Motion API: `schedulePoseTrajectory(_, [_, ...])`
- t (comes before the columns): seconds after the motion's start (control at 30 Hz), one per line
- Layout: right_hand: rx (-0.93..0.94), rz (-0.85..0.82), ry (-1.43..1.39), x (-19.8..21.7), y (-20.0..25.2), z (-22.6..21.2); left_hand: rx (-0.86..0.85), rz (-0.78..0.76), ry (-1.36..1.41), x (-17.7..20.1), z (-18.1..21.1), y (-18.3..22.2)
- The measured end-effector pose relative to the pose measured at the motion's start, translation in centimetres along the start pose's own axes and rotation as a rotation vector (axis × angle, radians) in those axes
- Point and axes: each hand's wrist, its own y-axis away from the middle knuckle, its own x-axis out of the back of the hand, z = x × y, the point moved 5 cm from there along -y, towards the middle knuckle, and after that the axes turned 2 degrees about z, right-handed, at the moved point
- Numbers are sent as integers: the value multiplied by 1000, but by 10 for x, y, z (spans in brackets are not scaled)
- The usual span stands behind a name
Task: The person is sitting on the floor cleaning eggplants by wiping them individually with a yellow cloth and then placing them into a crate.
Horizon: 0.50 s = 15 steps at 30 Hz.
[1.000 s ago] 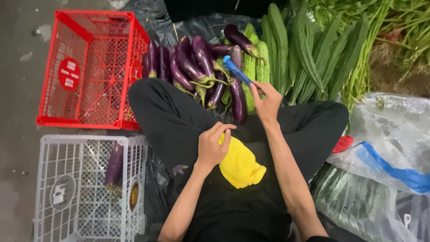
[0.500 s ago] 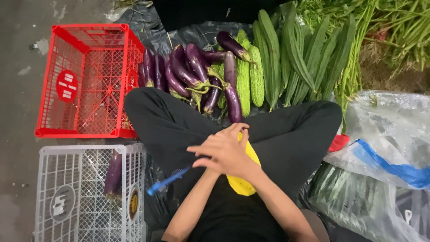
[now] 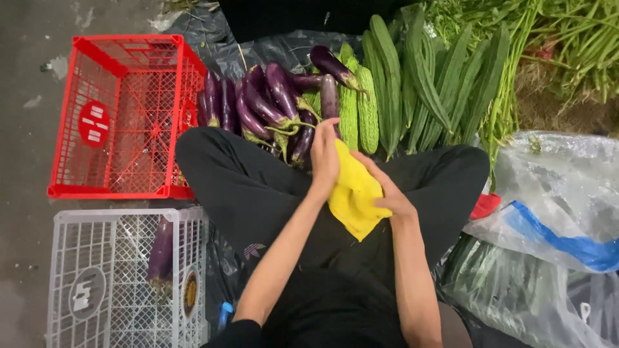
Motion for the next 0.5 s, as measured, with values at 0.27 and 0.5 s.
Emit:
schedulePoseTrajectory(0.27, [-6, 875, -143, 25, 34, -22, -624, -197, -1017, -9, -21, 1])
schedulePoseTrajectory(0.5, [22, 881, -188, 58, 40, -5, -521, -355, -1703, -24, -61, -3])
